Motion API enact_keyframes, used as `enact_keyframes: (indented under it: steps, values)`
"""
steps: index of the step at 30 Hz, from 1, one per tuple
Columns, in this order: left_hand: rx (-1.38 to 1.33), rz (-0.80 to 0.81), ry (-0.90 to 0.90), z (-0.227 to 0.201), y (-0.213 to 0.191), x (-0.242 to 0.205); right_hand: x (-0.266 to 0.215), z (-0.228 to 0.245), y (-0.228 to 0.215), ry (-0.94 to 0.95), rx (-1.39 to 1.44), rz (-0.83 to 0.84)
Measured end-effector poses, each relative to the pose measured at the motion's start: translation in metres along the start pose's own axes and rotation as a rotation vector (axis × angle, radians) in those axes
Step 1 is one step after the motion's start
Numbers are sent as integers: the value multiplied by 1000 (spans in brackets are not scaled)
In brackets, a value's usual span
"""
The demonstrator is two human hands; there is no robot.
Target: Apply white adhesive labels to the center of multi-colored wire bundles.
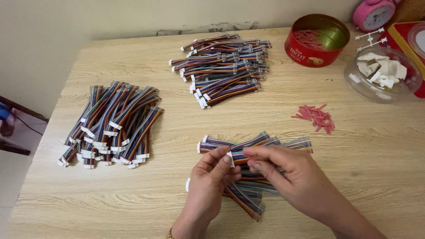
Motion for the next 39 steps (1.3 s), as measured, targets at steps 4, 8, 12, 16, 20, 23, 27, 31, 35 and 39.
enact_keyframes:
  steps: [4,8,12,16,20,23,27,31,35,39]
  values:
    - [-1,13,6,2,-1,-1,0,14,8,-140,-64,36]
    - [-7,11,-8,2,1,-2,1,17,10,-127,-115,49]
    - [-13,24,-7,3,3,-2,1,21,14,-174,-117,84]
    - [-10,32,3,2,2,-1,4,16,15,-81,-169,103]
    - [-12,21,2,0,2,-2,4,-6,16,117,-41,71]
    - [5,-22,-15,0,2,-3,5,21,8,-279,-327,-45]
    - [-16,-2,19,-1,4,-3,1,37,13,-609,-570,-159]
    - [4,44,86,3,3,-3,11,12,20,-387,-506,-42]
    - [23,71,156,-1,10,-8,7,15,23,-393,-520,-65]
    - [102,86,181,-7,14,-13,6,13,21,-382,-505,-69]
Point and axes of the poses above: each hand's wrist, its own x-axis towards the middle knuckle, its own y-axis out of the palm, z = x × y, the point moved 9 cm from there along x, towards the middle knuckle, and after that the axes turned 7 degrees about -z, right-handed, at the moved point
